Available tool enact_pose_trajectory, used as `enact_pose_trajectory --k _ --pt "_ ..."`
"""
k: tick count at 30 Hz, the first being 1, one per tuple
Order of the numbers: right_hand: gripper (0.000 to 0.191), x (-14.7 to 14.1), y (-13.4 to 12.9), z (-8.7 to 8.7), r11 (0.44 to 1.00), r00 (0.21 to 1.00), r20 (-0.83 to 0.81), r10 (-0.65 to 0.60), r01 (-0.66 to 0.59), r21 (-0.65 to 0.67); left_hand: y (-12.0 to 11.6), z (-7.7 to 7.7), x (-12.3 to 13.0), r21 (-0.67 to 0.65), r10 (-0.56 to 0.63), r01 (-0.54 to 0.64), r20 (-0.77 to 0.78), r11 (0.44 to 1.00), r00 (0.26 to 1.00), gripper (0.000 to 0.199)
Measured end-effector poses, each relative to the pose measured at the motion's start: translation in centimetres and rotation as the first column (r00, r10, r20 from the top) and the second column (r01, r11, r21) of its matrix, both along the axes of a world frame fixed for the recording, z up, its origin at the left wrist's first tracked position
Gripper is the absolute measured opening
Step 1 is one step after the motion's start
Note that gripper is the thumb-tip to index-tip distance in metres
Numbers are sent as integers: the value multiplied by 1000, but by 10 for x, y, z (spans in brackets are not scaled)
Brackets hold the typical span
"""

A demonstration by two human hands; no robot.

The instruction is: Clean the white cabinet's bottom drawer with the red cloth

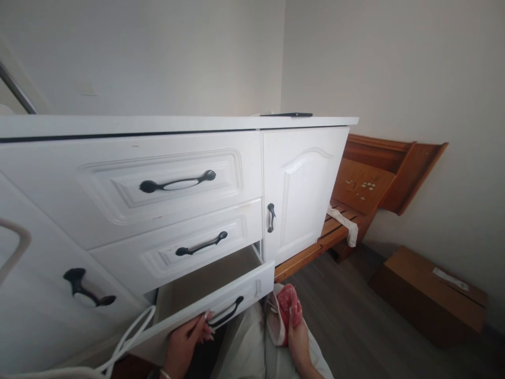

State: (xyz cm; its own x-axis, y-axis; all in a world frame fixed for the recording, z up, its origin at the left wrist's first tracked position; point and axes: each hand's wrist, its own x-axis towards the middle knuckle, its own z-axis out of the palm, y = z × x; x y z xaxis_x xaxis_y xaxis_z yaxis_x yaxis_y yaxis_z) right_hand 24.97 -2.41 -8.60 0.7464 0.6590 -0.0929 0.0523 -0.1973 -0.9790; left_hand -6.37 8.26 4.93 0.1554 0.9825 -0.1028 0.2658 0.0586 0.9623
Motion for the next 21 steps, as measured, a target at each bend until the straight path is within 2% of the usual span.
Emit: enact_pose_trajectory --k 4,9,15,21 --pt "85 2 0 -5 999 1000 10 -22 21 33 47 7 -1 62 -33 37 -62 997 998 88" --pt "71 4 1 -18 996 999 14 -41 39 75 88 2 -5 72 -63 70 -88 995 994 86" --pt "82 5 5 -32 998 995 101 3 -10 63 94 -7 -3 83 0 6 -69 997 998 94" --pt "71 4 4 -32 999 994 109 15 -20 45 94 -6 -2 113 -9 18 -81 993 997 86"
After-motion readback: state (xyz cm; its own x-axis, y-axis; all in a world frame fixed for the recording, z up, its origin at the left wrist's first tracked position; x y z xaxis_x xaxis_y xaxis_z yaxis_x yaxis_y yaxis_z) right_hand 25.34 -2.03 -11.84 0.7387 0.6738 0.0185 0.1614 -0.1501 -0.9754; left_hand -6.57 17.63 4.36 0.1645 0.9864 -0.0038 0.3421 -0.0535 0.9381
